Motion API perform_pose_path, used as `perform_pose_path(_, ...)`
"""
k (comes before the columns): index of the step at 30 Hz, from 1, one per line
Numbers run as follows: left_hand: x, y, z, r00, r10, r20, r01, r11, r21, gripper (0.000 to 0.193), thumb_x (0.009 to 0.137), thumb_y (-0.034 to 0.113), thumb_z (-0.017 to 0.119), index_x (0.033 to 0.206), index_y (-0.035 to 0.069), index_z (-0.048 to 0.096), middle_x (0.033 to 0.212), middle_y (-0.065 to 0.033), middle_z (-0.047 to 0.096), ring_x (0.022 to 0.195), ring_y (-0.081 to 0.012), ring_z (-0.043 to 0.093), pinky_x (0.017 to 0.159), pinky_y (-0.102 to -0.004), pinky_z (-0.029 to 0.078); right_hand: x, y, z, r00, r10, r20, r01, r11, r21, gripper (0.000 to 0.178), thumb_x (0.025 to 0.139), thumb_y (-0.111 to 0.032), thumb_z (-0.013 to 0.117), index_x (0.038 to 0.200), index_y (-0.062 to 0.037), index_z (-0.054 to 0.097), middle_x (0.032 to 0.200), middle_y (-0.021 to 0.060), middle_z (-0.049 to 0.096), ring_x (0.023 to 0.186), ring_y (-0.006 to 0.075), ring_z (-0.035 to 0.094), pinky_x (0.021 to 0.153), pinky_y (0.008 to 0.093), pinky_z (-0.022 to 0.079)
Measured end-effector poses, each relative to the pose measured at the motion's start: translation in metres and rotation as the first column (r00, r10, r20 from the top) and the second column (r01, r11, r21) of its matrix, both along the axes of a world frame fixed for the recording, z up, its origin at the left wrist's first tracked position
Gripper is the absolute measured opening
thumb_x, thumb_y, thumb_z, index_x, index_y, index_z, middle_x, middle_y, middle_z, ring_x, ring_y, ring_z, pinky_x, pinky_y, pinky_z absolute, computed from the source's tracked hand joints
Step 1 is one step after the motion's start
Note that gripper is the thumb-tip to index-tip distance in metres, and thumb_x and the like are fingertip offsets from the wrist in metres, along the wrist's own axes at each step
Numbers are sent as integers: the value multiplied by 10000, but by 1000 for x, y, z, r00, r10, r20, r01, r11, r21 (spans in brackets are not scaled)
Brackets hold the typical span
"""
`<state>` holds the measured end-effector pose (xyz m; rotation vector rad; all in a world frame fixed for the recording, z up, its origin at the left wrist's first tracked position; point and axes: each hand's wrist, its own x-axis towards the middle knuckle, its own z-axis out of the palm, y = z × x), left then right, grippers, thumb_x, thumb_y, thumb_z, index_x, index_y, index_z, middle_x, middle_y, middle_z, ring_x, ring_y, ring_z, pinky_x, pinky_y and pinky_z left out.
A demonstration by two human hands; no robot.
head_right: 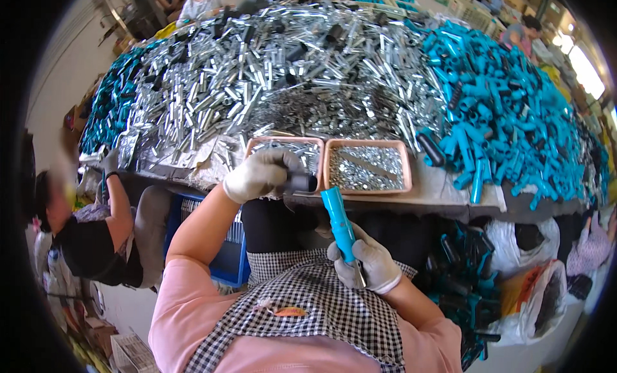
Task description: Assembling metal tool components by fitting them with teal plastic handles and sorting hardware.
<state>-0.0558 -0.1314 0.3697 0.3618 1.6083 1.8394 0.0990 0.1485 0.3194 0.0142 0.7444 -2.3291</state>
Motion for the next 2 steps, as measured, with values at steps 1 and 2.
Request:
perform_pose_path(1,4,0,-2,982,-82,-170,59,989,-136,291,796,72,645,1074,-4,683,914,-66,684,716,-136,634,620,-263,515,3,0,-1,1000,2,-3,-2,1000,-17,760,876,-447,724,1488,-159,379,1017,105,646,523,150,483,429,285,354)
perform_pose_path(2,8,2,2,974,-132,-184,102,981,-167,333,800,62,644,1129,24,683,920,-44,690,750,-132,652,634,-251,525,11,4,0,1000,-21,-2,21,1000,-14,760,876,-447,724,1488,-159,379,1017,105,646,523,150,483,429,285,354)
